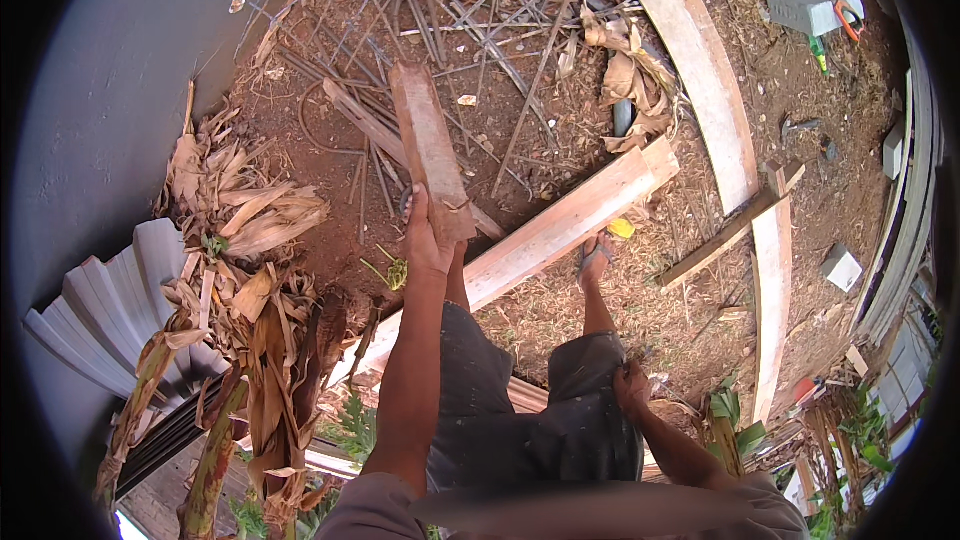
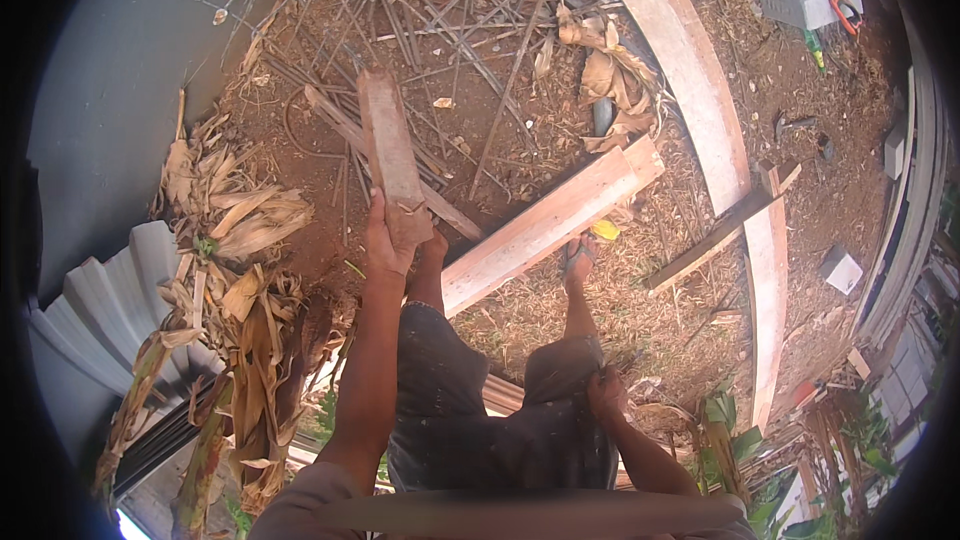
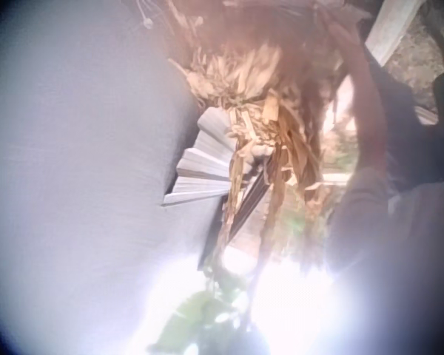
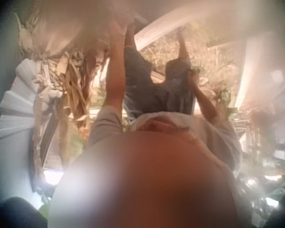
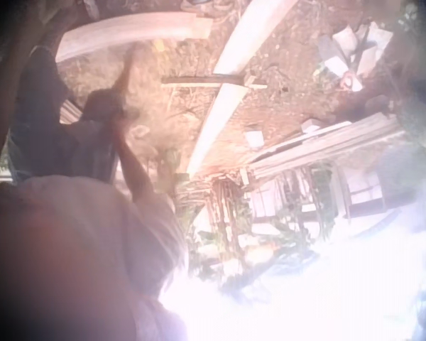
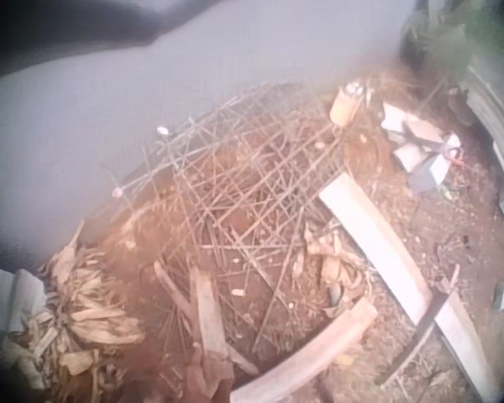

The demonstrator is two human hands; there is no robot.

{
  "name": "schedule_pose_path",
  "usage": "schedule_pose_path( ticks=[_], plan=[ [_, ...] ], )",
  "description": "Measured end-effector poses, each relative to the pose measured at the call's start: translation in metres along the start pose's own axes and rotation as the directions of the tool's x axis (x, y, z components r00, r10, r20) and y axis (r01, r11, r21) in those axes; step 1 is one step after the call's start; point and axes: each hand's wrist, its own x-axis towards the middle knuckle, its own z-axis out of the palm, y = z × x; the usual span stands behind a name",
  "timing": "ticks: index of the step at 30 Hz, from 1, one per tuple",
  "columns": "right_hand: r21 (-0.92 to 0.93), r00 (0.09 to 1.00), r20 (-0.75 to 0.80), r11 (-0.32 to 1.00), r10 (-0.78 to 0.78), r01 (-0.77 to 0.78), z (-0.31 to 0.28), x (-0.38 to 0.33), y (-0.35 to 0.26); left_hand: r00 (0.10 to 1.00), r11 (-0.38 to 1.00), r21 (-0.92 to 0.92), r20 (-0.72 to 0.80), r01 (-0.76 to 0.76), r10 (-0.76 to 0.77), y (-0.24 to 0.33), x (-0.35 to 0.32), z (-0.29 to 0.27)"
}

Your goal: The person assembles wooden planks by hammering nails into them. They position smaller pieces against a long plank, use a hammer to drive nails, and adjust the wood as needed.

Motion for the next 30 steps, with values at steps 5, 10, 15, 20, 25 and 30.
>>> schedule_pose_path(
  ticks=[5, 10, 15, 20, 25, 30],
  plan=[
    [0.111, 0.998, 0.046, 0.993, 0.035, -0.040, 0.004, 0.001, 0.017, 0.993, 0.989, 0.098, 0.016, 0.113, -0.115, -0.043, -0.018, 0.046],
    [0.233, 0.998, 0.048, 0.971, 0.049, -0.059, 0.002, -0.007, 0.026, 0.994, 0.911, 0.397, -0.010, 0.108, -0.113, -0.080, -0.036, 0.089],
    [0.325, 0.998, 0.033, 0.944, 0.046, -0.054, 0.006, -0.010, 0.037, 0.992, 0.772, 0.631, 0.035, 0.074, -0.124, -0.111, -0.049, 0.113],
    [0.396, 0.992, 0.107, 0.912, 0.072, -0.109, 0.018, -0.008, 0.048, 0.978, 0.608, 0.791, 0.068, 0.067, -0.195, -0.135, -0.053, 0.123],
    [0.449, 0.994, 0.064, 0.887, 0.089, -0.108, 0.031, -0.019, 0.042, 0.969, 0.585, 0.811, 0.134, 0.013, -0.207, -0.156, -0.065, 0.137],
    [0.548, 0.984, 0.111, 0.818, 0.137, -0.176, 0.027, -0.026, 0.045, 0.949, 0.475, 0.875, 0.069, 0.090, -0.307, -0.163, -0.097, 0.168]
  ],
)
